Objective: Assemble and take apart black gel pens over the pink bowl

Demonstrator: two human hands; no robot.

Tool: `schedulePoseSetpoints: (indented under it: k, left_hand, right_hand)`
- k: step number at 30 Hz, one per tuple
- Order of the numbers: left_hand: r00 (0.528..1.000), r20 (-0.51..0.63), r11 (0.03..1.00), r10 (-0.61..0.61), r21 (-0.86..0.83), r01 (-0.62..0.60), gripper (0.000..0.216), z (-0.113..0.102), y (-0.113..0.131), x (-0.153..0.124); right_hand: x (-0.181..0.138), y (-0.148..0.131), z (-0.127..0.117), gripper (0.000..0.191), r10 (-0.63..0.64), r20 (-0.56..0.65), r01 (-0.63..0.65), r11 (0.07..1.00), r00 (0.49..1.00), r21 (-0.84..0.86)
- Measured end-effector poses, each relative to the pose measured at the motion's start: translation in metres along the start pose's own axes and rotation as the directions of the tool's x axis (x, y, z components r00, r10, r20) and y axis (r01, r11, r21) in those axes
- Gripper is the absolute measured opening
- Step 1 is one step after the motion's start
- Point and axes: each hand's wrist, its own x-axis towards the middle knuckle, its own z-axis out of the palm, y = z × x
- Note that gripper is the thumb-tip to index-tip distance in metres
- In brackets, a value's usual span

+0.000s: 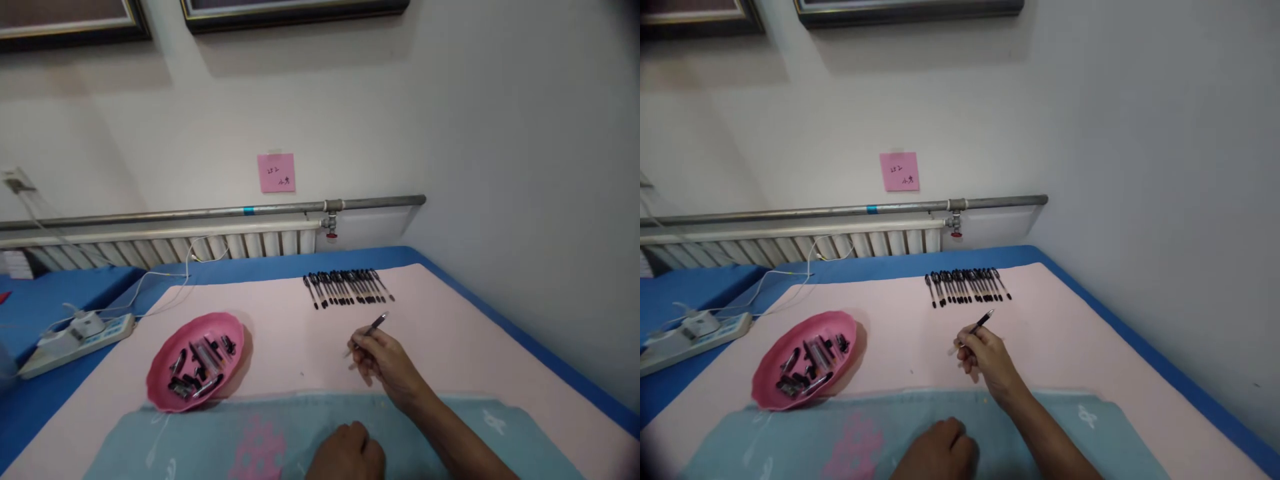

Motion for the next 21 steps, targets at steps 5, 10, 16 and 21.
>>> schedulePoseSetpoints:
  k: [5, 10, 16, 21]
  left_hand:
    - [0.997, 0.017, 0.997, 0.078, 0.002, -0.078, 0.019, -0.028, -0.004, 0.0]
    - [0.994, 0.085, 0.711, -0.072, -0.695, 0.111, 0.018, -0.084, 0.025, 0.017]
    - [0.984, 0.15, 0.423, -0.091, -0.889, 0.175, 0.048, -0.094, 0.038, 0.045]
    - [0.984, 0.158, 0.333, -0.084, -0.926, 0.177, 0.043, -0.073, 0.013, 0.059]
  right_hand:
    - [-0.016, -0.005, 0.012, 0.017, 0.007, 0.065, -0.011, 0.998, 0.998, 0.063]
    - [-0.02, -0.01, 0.014, 0.019, -0.015, 0.085, 0.002, 0.988, 0.996, 0.153]
    - [-0.017, -0.009, 0.014, 0.024, -0.078, 0.1, 0.053, 0.972, 0.992, 0.228]
    - [-0.016, 0.002, 0.016, 0.025, -0.022, 0.162, -0.007, 0.985, 0.987, 0.174]
